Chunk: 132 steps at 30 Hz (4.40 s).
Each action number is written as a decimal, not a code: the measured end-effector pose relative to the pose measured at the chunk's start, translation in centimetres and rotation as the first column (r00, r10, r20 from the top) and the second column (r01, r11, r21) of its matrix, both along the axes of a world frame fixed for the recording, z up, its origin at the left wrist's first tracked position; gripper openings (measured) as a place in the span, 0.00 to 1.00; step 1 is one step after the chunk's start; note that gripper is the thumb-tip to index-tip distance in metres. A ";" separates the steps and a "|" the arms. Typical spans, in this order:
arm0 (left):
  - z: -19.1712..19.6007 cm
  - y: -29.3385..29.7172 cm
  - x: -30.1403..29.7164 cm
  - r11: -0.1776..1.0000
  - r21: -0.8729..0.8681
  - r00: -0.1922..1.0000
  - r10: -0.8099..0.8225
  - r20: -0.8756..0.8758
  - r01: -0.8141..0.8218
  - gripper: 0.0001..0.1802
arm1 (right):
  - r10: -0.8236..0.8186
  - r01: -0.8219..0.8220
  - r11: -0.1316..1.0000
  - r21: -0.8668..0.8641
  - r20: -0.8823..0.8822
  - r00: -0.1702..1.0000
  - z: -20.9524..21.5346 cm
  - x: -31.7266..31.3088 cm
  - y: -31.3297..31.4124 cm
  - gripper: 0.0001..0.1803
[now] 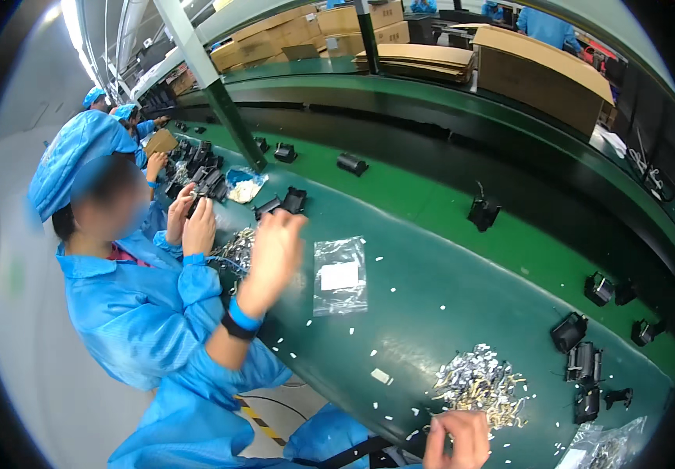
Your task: Assembling small black plastic components by hand on a factory production line.
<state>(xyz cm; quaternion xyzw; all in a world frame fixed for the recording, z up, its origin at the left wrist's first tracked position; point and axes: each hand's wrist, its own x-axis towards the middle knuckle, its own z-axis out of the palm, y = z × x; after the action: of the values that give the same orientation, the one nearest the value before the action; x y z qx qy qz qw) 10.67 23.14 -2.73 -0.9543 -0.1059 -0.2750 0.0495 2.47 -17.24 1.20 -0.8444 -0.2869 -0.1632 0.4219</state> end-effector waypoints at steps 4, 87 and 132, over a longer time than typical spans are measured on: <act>-1.0 7.1 2.8 0.954 0.238 0.980 0.196 -0.041 -0.181 0.09 | 0.007 0.001 0.998 0.064 -0.113 0.994 -0.3 -1.0 0.1 0.08; 1.8 -22.4 -10.2 0.322 -0.860 0.890 -0.362 0.276 0.397 0.15 | 0.039 -0.037 0.985 0.171 -0.008 0.999 -2.8 0.2 -0.6 0.15; 1.3 -21.4 -10.4 0.359 -0.870 0.918 -0.329 0.221 0.338 0.13 | 0.087 -0.078 0.995 0.057 -0.186 0.979 -2.2 1.2 0.2 0.11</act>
<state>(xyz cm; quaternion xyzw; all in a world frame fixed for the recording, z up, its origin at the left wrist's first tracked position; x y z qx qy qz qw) 0.28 1.79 -1.47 -0.8331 -0.0399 -0.1847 -0.5199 3.64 -17.02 -0.99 -0.8327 -0.2764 -0.0723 0.4744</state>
